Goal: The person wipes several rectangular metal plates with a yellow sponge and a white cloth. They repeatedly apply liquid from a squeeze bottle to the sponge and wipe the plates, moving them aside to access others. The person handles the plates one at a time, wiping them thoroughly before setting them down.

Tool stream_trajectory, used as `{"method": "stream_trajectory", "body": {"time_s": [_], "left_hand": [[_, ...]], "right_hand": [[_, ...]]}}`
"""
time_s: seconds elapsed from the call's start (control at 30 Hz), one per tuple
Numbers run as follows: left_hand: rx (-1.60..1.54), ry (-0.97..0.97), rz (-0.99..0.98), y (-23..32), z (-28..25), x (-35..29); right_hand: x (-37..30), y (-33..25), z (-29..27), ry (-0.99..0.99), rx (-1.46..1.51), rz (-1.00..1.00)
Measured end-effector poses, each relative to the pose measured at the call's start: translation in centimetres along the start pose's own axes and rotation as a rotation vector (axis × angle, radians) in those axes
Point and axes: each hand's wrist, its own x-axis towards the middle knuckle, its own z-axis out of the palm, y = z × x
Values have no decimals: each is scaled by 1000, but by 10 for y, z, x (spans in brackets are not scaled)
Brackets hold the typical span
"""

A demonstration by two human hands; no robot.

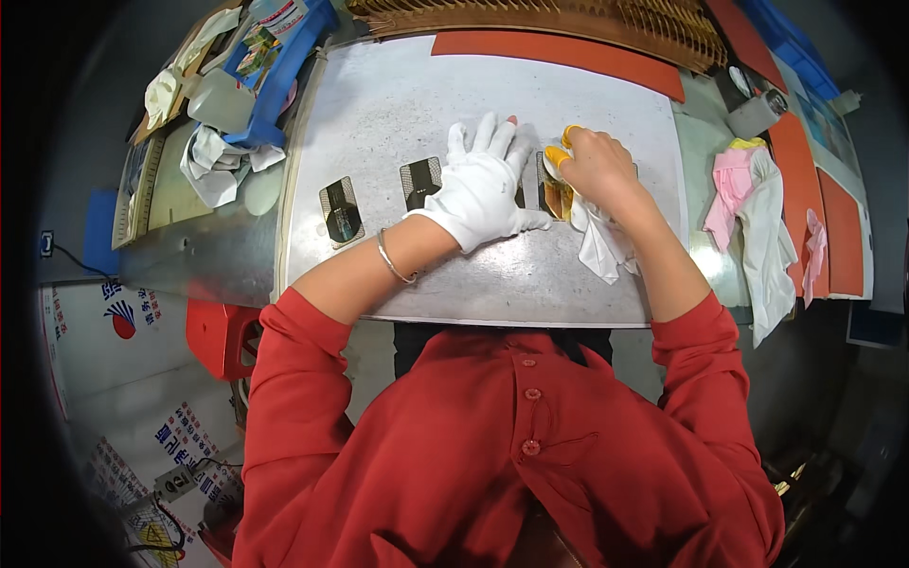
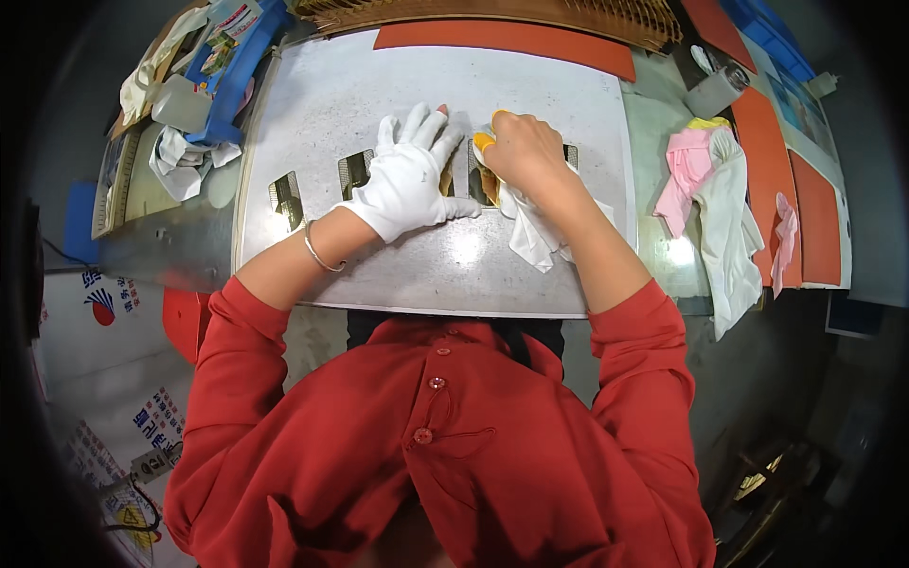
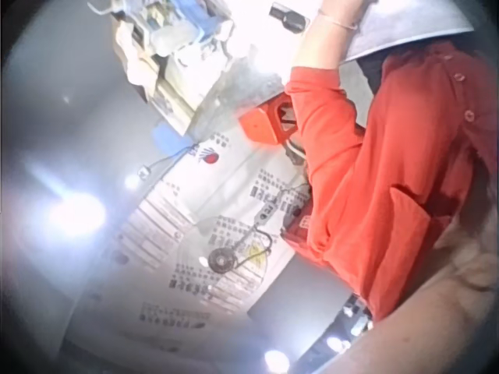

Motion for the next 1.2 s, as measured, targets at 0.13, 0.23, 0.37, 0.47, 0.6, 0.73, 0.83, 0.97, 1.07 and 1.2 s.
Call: {"method": "stream_trajectory", "body": {"time_s": [0.13,0.23,0.37,0.47,0.6,0.73,0.83,0.97,1.07,1.2], "left_hand": [[-7,-16,-49,3,2,0],[-32,-70,-75,3,2,3],[-23,-34,-32,1,2,3],[-58,-14,30,-2,3,2],[-51,-22,49,-2,2,3],[23,-5,142,-6,7,6],[20,-30,238,-11,4,9],[45,-144,236,-7,-9,13],[35,-187,222,-5,-14,12],[75,-217,239,-6,-15,13]], "right_hand": [[11,-1,11,-10,-37,20],[13,0,15,-15,-47,27],[5,-3,17,-18,-83,7],[-4,-6,18,-31,-78,15],[-15,-9,18,-67,-56,16],[-27,-11,21,-21,-52,19],[-38,-11,23,-11,-48,0],[-51,-13,22,-23,-43,10],[-60,-13,24,-23,-24,5],[-73,-13,27,-5,-3,-13]]}}
